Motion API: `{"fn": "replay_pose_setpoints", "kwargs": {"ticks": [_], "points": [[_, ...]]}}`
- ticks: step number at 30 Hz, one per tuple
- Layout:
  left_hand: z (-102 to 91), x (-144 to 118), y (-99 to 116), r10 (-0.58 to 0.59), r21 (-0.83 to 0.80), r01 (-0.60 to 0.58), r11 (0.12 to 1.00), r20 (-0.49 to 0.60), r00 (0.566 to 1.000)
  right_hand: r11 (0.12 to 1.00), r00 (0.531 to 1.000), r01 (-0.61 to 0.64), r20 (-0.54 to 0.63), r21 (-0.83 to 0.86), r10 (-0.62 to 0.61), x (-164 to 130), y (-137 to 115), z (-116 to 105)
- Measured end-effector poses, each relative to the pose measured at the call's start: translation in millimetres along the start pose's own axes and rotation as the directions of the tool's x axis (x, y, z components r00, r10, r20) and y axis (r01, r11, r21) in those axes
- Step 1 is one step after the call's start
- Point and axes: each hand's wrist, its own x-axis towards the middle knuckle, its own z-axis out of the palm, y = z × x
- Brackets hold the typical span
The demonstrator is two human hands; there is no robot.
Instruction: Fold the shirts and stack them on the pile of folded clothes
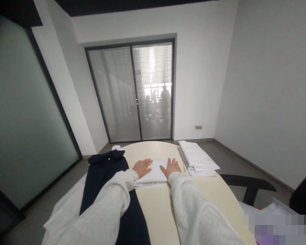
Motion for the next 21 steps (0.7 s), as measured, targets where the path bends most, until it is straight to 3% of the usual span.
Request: {"fn": "replay_pose_setpoints", "kwargs": {"ticks": [8, 12, 16, 19, 21], "points": [[0.1, 0, 0, -0.009, 0.030, 0.009, 1.000, -0.016, 1.000, 0.999, 1.000, 0.027, -0.003, -0.030, -0.027, -2, -2, 1], [-0.3, 0, -1, -0.005, 0.043, 0.007, 0.999, -0.037, 0.999, 0.989, 0.999, 0.040, -0.011, 0.140, -0.039, 8, 6, -7], [0.9, -1, -7, -0.032, 0.003, 0.032, 0.999, -0.066, 0.997, 0.862, 1.000, -0.014, -0.003, 0.506, 0.017, 21, 22, -18], [4.0, -1, -13, -0.067, -0.058, 0.062, 0.996, -0.088, 0.994, 0.738, 0.984, -0.177, 0.137, 0.651, 0.115, 26, 31, -23], [7.0, 0, -18, -0.102, -0.113, 0.089, 0.990, -0.115, 0.988, 0.662, 0.962, -0.245, 0.265, 0.708, 0.073, 26, 33, -24]]}}
